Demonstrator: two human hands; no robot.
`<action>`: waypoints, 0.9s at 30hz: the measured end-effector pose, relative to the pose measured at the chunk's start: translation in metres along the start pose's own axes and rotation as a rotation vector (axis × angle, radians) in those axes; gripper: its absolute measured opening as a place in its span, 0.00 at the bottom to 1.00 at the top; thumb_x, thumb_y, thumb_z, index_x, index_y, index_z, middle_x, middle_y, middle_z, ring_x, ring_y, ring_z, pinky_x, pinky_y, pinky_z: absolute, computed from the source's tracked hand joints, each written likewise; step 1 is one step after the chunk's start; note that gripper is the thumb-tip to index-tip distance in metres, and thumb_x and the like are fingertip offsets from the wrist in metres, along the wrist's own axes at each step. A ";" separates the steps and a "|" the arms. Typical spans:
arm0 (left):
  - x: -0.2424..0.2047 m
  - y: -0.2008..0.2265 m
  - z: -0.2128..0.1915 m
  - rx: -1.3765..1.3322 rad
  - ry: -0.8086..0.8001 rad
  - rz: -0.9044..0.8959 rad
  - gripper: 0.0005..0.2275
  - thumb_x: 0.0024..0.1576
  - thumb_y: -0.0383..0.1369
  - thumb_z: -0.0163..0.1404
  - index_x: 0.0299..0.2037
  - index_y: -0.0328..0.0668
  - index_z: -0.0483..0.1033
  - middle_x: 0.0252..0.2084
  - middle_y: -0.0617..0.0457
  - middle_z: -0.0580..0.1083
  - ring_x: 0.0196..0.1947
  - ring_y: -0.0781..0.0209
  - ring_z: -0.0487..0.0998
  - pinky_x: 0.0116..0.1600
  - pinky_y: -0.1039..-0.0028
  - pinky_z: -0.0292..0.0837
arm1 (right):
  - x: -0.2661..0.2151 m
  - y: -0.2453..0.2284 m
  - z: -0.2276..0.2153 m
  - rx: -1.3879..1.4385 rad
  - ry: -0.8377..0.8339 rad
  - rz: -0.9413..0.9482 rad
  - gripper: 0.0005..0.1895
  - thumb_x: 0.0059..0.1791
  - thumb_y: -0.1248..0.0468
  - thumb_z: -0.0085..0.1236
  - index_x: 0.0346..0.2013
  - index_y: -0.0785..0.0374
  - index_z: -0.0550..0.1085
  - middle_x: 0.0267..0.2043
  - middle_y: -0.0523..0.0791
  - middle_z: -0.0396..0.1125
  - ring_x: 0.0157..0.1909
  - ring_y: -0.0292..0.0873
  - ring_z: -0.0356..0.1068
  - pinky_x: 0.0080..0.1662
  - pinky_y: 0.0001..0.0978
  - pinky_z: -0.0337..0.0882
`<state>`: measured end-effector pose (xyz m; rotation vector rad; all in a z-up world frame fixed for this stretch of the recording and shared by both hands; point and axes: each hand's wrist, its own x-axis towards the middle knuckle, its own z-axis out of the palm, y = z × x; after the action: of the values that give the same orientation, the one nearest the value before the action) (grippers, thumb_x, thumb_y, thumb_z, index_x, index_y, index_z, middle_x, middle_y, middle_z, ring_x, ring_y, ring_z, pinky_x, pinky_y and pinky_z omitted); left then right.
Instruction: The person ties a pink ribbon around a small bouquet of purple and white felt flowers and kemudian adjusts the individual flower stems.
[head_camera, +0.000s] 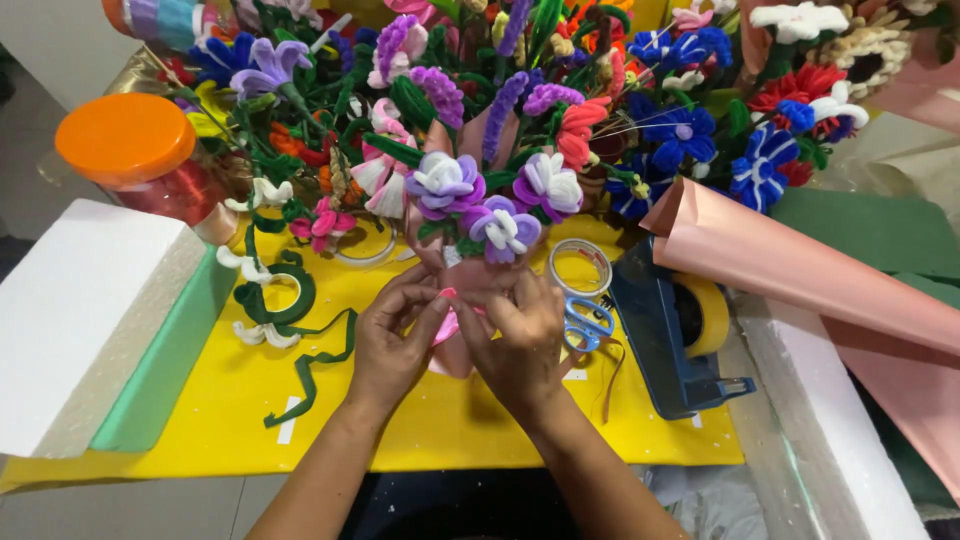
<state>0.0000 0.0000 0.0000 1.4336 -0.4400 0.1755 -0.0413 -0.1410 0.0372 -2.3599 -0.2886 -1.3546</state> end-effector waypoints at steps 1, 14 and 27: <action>0.001 0.000 -0.001 -0.002 0.002 0.001 0.08 0.58 0.31 0.60 0.39 0.33 0.81 0.57 0.33 0.75 0.57 0.33 0.78 0.59 0.47 0.74 | 0.000 0.000 0.002 0.000 -0.001 -0.003 0.06 0.44 0.60 0.71 0.27 0.51 0.79 0.30 0.40 0.63 0.33 0.45 0.66 0.40 0.36 0.64; 0.001 -0.015 0.000 -0.067 -0.034 0.046 0.08 0.59 0.30 0.56 0.42 0.32 0.76 0.56 0.32 0.73 0.57 0.32 0.77 0.56 0.50 0.77 | -0.013 0.015 0.018 -0.173 0.007 0.005 0.10 0.53 0.52 0.60 0.31 0.51 0.77 0.34 0.41 0.60 0.36 0.48 0.66 0.44 0.39 0.63; 0.006 -0.025 0.007 -0.071 -0.039 -0.002 0.10 0.59 0.34 0.59 0.42 0.35 0.74 0.56 0.38 0.72 0.58 0.39 0.77 0.58 0.54 0.78 | -0.035 0.043 -0.010 0.557 -0.069 0.558 0.11 0.53 0.61 0.62 0.43 0.67 0.77 0.31 0.44 0.67 0.35 0.36 0.67 0.42 0.30 0.71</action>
<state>0.0134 -0.0112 -0.0204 1.3693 -0.4729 0.1291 -0.0511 -0.1833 0.0015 -1.8267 -0.0096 -0.7984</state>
